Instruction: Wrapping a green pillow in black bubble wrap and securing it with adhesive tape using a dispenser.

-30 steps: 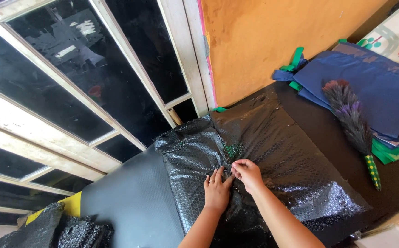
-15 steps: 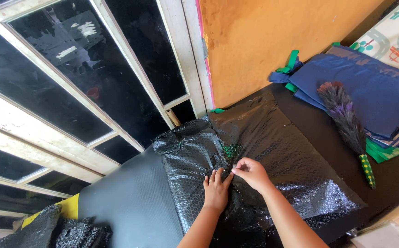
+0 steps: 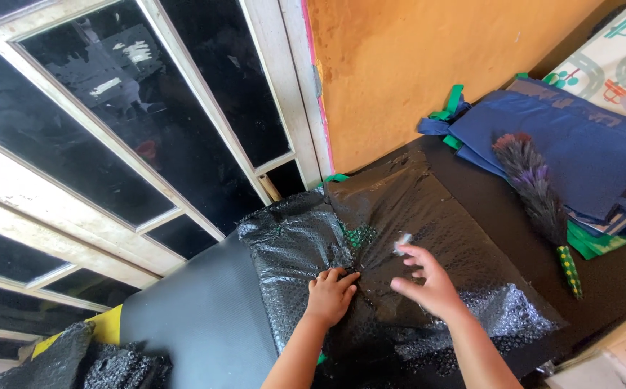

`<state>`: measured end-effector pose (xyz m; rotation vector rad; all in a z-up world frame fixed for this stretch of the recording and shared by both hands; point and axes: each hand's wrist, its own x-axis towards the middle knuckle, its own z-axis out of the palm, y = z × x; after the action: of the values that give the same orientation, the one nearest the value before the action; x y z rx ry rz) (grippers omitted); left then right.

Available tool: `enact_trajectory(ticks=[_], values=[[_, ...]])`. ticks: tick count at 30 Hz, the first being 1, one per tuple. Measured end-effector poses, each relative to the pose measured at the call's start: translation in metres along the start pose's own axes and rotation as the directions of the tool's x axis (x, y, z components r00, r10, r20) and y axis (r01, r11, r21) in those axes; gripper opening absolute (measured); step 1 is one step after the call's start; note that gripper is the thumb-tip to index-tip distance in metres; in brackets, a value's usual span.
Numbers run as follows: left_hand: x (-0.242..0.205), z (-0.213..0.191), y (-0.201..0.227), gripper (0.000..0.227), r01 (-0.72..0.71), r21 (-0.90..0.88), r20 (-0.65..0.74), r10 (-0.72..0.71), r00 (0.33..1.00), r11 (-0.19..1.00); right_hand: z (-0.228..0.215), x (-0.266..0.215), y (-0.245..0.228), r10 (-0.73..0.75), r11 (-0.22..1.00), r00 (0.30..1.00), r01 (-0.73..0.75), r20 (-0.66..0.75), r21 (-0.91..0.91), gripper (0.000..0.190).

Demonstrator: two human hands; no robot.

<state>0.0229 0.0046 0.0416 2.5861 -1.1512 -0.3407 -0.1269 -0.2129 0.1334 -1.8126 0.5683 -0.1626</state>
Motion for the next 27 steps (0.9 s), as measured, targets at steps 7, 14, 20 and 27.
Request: enact_trajectory(ticks=[7, 14, 20, 27], values=[[0.015, -0.016, 0.012, 0.041, 0.081, -0.012, 0.134, -0.079, 0.988, 0.997, 0.049, -0.057, 0.059, -0.118, 0.877, 0.952, 0.234, 0.283, -0.420, 0.137], [0.088, 0.005, -0.010, 0.038, 0.288, -0.379, -0.135, -0.361, 0.923, 0.879, 0.066, -0.056, 0.124, -0.514, 0.772, 0.851, 0.512, 0.103, -0.378, 0.101], [0.137, -0.043, 0.022, 0.072, 0.475, -0.748, 0.115, -0.614, 0.781, 0.464, 0.063, -0.052, 0.132, -0.428, 0.833, 0.893, 0.449, 0.139, -0.322, 0.094], [0.147, -0.074, 0.011, 0.061, 0.273, -0.519, -0.112, -0.381, 0.918, 0.810, 0.052, -0.070, 0.104, -0.477, 0.828, 0.867, 0.498, 0.145, -0.255, 0.092]])
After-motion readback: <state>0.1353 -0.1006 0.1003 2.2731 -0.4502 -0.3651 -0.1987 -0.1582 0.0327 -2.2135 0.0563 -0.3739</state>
